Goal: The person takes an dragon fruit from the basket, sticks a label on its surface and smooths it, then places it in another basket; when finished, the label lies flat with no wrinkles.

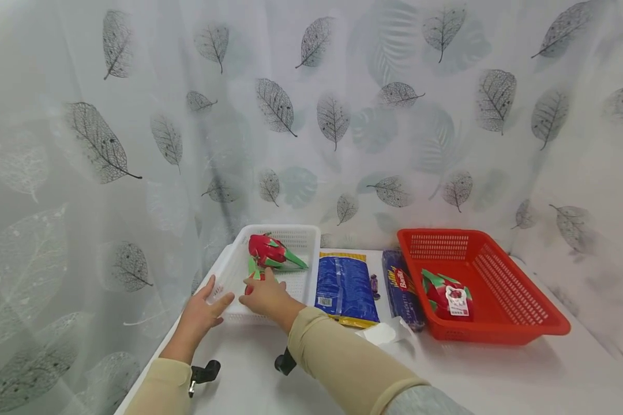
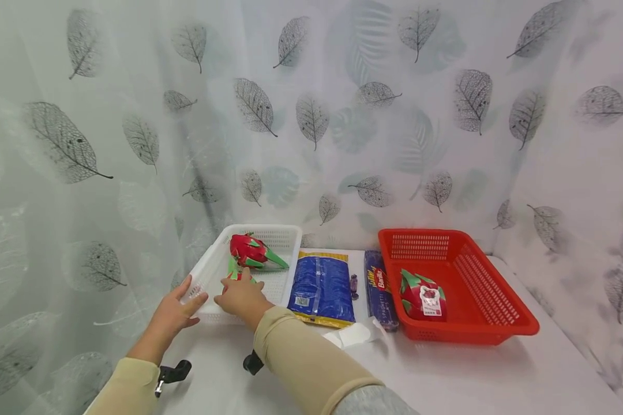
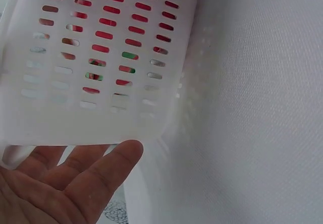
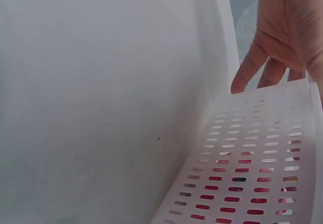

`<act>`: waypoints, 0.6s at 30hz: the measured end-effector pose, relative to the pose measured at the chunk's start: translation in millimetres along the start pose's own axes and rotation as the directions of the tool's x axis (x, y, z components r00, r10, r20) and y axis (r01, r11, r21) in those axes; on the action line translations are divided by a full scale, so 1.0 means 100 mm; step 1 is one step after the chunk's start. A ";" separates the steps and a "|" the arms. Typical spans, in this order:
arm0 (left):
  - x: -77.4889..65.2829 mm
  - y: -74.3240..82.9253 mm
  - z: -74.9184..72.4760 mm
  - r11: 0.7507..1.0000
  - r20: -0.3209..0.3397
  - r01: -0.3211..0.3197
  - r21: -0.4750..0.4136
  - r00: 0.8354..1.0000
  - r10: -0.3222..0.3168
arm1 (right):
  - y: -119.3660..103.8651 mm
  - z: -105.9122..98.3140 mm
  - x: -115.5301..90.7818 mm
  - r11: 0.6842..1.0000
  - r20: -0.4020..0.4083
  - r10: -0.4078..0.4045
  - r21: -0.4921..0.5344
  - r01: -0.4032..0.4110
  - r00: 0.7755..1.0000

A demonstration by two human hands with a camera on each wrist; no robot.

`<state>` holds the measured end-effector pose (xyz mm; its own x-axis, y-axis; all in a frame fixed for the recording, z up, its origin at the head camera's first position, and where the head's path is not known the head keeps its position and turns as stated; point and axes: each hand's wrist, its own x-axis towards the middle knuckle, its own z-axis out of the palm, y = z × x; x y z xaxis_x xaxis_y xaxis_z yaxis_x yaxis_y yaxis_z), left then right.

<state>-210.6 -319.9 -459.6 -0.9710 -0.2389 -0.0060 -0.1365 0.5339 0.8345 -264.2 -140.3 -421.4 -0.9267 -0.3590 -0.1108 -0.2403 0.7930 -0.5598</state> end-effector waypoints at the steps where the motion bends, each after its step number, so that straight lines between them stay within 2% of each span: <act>1: 0.00 0.00 0.01 1.000 0.001 0.002 0.000 1.000 -0.002 | 0.00 -0.01 -0.01 1.000 0.015 0.007 0.011 -0.007 1.000; 4: -0.01 -0.02 0.02 1.000 0.004 0.013 0.000 1.000 -0.013 | 0.01 -0.03 -0.05 0.999 0.026 0.042 0.029 -0.042 0.999; 8: -0.02 -0.03 0.03 1.000 -0.005 0.007 0.003 1.000 -0.007 | 0.02 -0.04 -0.05 0.996 -0.021 0.073 0.062 -0.071 0.997; 14: -0.03 0.00 0.01 1.000 -0.011 0.002 0.013 1.000 -0.002 | 0.04 -0.05 -0.02 0.990 -0.085 0.043 0.135 -0.031 0.995; 18: -0.03 -0.01 0.00 1.000 -0.004 0.011 0.003 1.000 -0.011 | 0.05 -0.02 -0.03 0.991 -0.131 -0.004 0.132 0.022 0.991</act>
<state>-207.2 -319.3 -460.2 -0.9687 -0.2479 -0.0132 -0.1479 0.5337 0.8326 -263.5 -134.3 -422.8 -0.9555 -0.2950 0.0000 -0.2203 0.7133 -0.6653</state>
